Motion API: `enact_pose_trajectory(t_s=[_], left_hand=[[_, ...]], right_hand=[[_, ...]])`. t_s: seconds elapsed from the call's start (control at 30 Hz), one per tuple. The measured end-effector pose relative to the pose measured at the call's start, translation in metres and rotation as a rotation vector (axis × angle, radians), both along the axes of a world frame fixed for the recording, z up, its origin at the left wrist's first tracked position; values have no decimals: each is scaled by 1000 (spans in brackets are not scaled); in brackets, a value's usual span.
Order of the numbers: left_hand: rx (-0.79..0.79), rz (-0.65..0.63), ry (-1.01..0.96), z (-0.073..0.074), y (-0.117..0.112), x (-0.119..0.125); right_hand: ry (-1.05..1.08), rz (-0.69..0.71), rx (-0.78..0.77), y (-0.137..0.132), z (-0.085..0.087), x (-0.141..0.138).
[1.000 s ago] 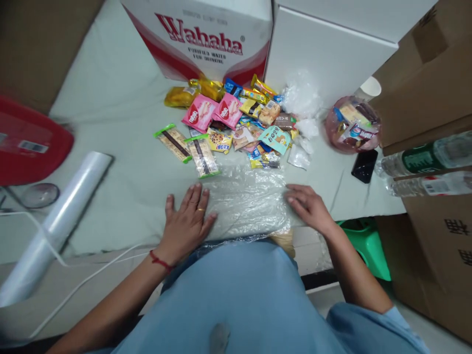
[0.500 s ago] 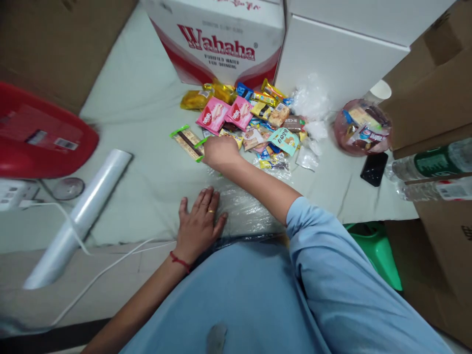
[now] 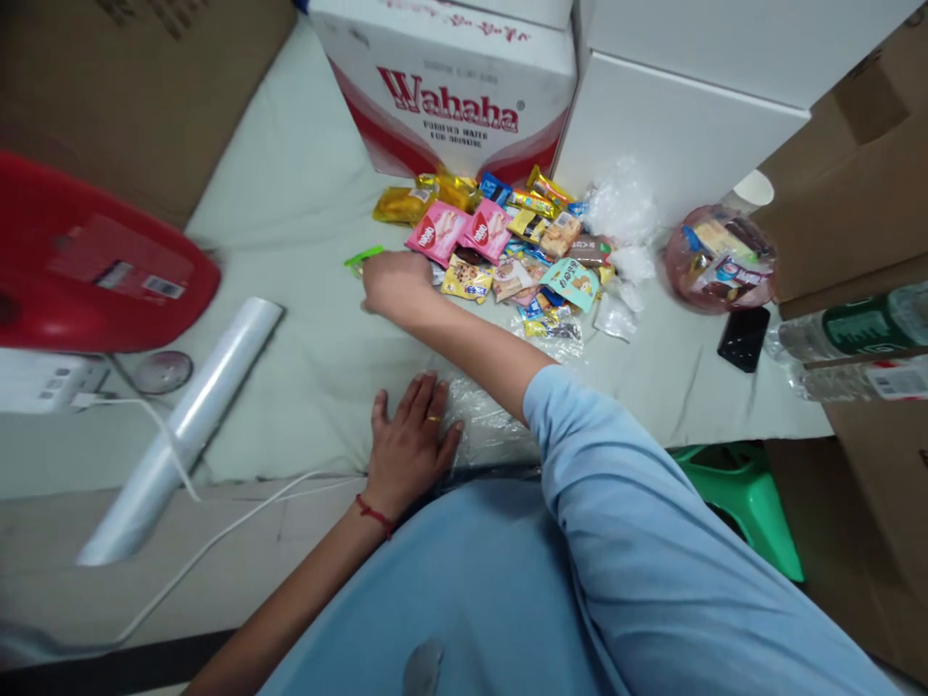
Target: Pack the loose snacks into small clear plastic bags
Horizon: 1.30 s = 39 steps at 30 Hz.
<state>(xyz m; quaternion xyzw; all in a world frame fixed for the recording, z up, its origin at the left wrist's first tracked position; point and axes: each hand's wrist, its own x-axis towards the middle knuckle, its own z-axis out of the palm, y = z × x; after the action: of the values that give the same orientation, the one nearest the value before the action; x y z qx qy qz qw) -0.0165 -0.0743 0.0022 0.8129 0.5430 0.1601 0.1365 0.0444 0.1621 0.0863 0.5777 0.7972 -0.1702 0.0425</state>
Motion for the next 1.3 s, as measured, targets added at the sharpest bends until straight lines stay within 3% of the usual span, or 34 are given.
enact_pose_trajectory(t_s=[0.17,0.23,0.33,0.4,0.47,0.53,0.63,0.77,0.97,1.13,1.3], left_hand=[[10,-4,7,3,0,-1],[0,3,-4,5,2,-3],[-37,12,-59,8,9,-8],[-50,15,-93,9,15,-11],[-42,17,-87,10,20,-12],[-20,14,-34,10,22,-12],[4,13,58,8,23,-12],[-19,7,111,6,20,-12],[-37,25,139,6,19,-11],[-35,46,142,6,18,-9],[-8,49,119,3,17,-10]], right_hand=[[11,20,-50,-6,5,8],[48,62,-67,-6,18,23],[171,92,35,-15,50,58],[259,108,124,-30,69,88],[310,148,136,-56,78,121],[292,177,57,-87,73,153],[144,98,-100,-135,46,192],[-23,-20,-151,-173,24,221],[-56,109,-120,-171,33,199],[-137,188,-118,-161,13,174],[-106,219,-110,-160,0,179]])
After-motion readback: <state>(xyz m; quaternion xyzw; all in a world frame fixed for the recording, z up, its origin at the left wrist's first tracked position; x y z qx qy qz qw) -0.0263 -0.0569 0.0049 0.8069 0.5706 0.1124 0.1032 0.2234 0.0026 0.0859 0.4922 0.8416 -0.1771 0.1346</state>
